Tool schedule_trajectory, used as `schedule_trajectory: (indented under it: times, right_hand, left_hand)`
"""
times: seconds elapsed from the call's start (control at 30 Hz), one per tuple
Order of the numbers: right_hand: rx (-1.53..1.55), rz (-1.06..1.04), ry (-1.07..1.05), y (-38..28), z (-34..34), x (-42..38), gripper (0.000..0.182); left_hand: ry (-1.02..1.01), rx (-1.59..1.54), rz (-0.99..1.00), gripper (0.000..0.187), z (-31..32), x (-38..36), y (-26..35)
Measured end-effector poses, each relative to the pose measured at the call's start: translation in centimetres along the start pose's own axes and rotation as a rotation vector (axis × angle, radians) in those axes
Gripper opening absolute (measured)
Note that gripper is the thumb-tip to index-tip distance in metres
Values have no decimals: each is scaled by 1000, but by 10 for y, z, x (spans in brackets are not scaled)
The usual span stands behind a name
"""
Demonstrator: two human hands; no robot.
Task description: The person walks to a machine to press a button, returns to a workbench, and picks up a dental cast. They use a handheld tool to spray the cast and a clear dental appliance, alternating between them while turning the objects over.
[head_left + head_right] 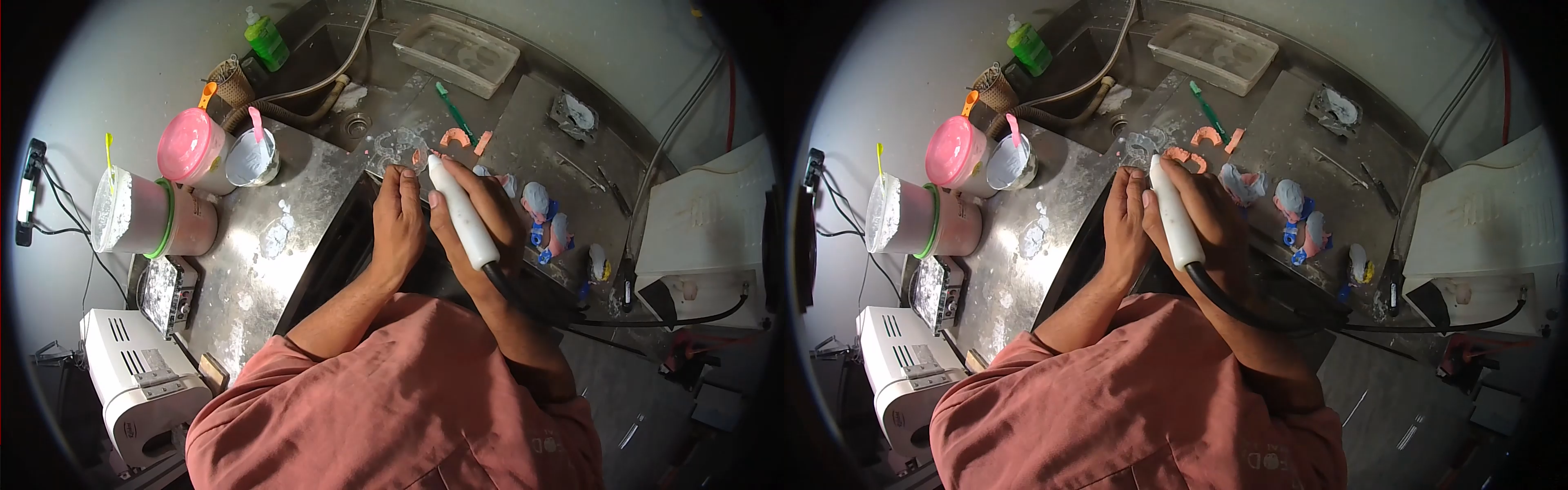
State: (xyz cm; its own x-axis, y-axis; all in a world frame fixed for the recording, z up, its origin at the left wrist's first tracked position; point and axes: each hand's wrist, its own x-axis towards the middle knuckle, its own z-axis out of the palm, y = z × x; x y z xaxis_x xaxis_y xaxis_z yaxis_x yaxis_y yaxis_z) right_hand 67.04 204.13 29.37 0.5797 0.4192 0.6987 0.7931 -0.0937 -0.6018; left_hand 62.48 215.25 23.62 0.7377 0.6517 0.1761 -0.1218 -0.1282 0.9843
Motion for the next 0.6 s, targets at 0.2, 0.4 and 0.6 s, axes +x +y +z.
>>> schedule_trajectory:
  times: [0.2, 0.4, 0.6]
  right_hand:
    - [-37, -27, 12, 5, 4, 1, 34]
    - [-55, 2, 0, 1, 2, 8, 31]
    - [2, 4, 17, 1, 4, 11, 32]
  left_hand:
    - [-57, 31, -98, 24, -2, 0, 4]
    - [15, 192, 26, 24, 2, -2, 11]
    - [-4, 158, 74, 24, -1, -1, 2]
